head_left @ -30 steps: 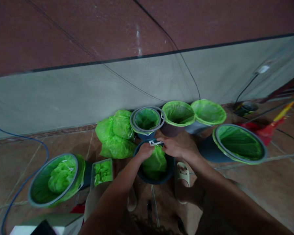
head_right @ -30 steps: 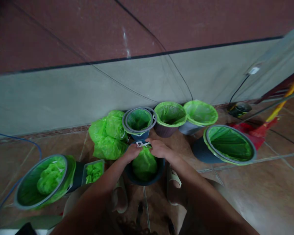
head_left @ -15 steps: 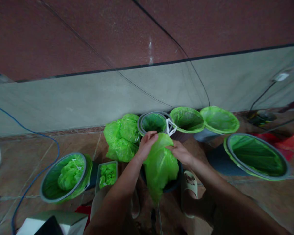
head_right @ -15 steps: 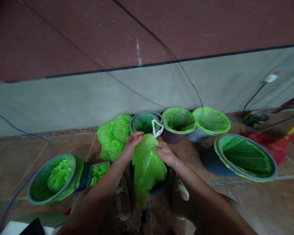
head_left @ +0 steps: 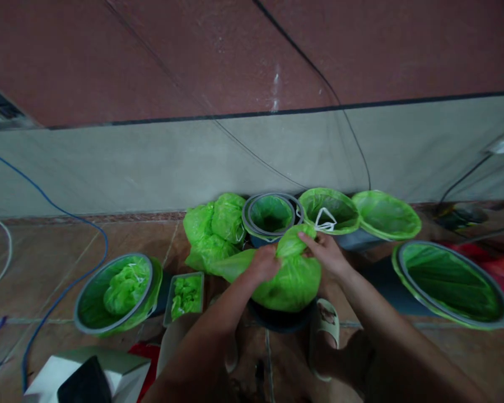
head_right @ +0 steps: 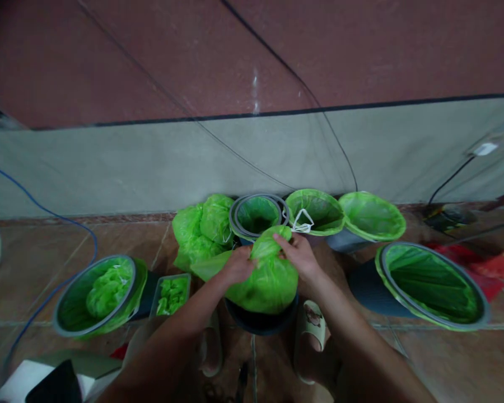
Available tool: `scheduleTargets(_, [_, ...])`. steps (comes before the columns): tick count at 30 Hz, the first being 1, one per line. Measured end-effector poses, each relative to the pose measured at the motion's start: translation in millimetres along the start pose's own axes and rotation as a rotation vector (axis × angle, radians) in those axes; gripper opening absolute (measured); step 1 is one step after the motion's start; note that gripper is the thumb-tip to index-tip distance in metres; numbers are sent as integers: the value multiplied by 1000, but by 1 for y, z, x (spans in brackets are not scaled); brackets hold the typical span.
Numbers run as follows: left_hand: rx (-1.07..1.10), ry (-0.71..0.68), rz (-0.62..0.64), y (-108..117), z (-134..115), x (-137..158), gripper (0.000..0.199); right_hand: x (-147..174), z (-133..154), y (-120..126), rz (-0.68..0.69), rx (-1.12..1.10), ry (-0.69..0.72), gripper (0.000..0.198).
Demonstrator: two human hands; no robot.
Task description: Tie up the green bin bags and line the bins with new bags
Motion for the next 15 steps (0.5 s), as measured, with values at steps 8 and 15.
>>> scheduleTargets(8, [320, 36, 2, 20, 7, -10, 20, 15, 48, 20, -228, 599, 384, 52])
scheduleTargets(15, [506, 23, -25, 29, 13, -12, 20, 29, 34, -45, 333, 401, 409, 97])
Point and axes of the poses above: each hand's wrist, its own x-axis away from the middle knuckle, its own y-axis out of the back of the hand, z = x × y, the point moved 7 cm from there along -x, towards the middle knuckle, and after that the axes turned 14 degrees about y, right-handed, at the moved point
